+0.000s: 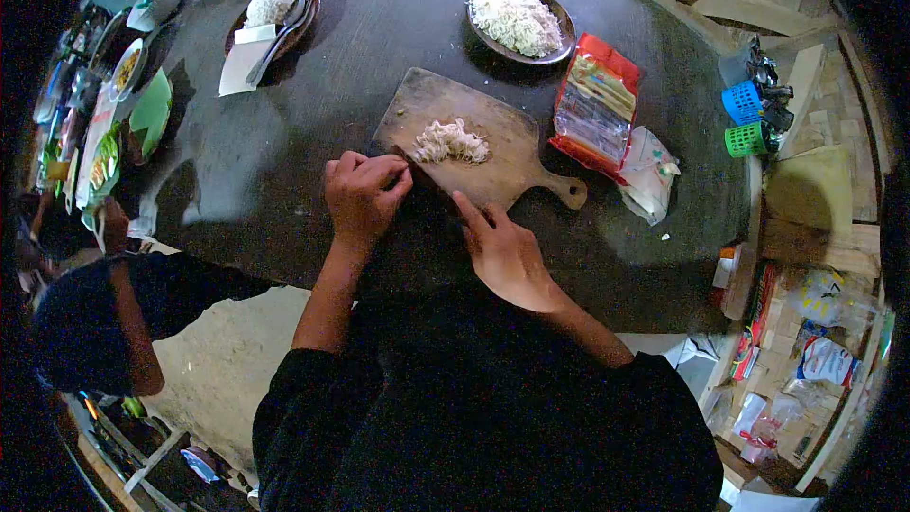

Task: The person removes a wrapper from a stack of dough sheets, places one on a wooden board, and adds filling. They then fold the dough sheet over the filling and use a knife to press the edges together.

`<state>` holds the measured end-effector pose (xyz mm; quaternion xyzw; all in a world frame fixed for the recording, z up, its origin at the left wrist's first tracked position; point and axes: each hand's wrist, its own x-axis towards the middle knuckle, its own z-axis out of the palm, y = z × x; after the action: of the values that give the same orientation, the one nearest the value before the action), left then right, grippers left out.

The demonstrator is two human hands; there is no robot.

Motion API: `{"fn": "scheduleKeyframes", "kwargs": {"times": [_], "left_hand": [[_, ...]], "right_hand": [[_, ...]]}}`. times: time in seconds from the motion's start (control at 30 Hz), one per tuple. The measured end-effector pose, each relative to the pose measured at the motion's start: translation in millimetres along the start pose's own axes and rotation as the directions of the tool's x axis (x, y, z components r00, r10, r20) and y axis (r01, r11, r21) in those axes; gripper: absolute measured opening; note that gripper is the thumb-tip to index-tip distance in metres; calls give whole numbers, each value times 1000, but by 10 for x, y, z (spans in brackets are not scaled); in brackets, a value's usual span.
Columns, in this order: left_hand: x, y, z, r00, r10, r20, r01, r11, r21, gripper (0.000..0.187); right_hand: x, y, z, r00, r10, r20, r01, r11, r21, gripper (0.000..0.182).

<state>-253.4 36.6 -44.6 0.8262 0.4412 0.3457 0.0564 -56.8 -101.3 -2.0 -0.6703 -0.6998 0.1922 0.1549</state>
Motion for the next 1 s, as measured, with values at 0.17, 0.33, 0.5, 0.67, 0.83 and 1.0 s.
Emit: {"fn": "scheduleKeyframes", "kwargs": {"times": [0.17, 0.33, 0.5, 0.67, 0.83, 1.0], "left_hand": [[-16, -14, 23, 1000, -9, -7, 9, 1000, -7, 12], [-8, 9, 4, 1000, -11, 8, 11, 1000, -8, 13], [-4, 18, -6, 1000, -19, -25, 18, 1000, -20, 14], [0, 34, -14, 999, -26, -25, 26, 999, -32, 12], [10, 38, -23, 999, -12, -32, 11, 1000, -13, 12], [17, 56, -71, 1000, 14, -1, -14, 1000, 5, 11]], "right_hand": [[-80, 92, -8, 994, -41, -98, 50, 994, 96, 57], [-130, 65, -96, 996, -70, -53, 75, 993, 89, 57], [-122, 58, -101, 996, -90, -16, 91, 993, 71, 59], [-74, 19, -80, 994, -107, -8, 107, 994, 7, 59], [9, 0, -57, 996, -79, -39, 80, 997, 12, 58], [-1, 31, -64, 995, -41, -86, 44, 998, 36, 58]]}}
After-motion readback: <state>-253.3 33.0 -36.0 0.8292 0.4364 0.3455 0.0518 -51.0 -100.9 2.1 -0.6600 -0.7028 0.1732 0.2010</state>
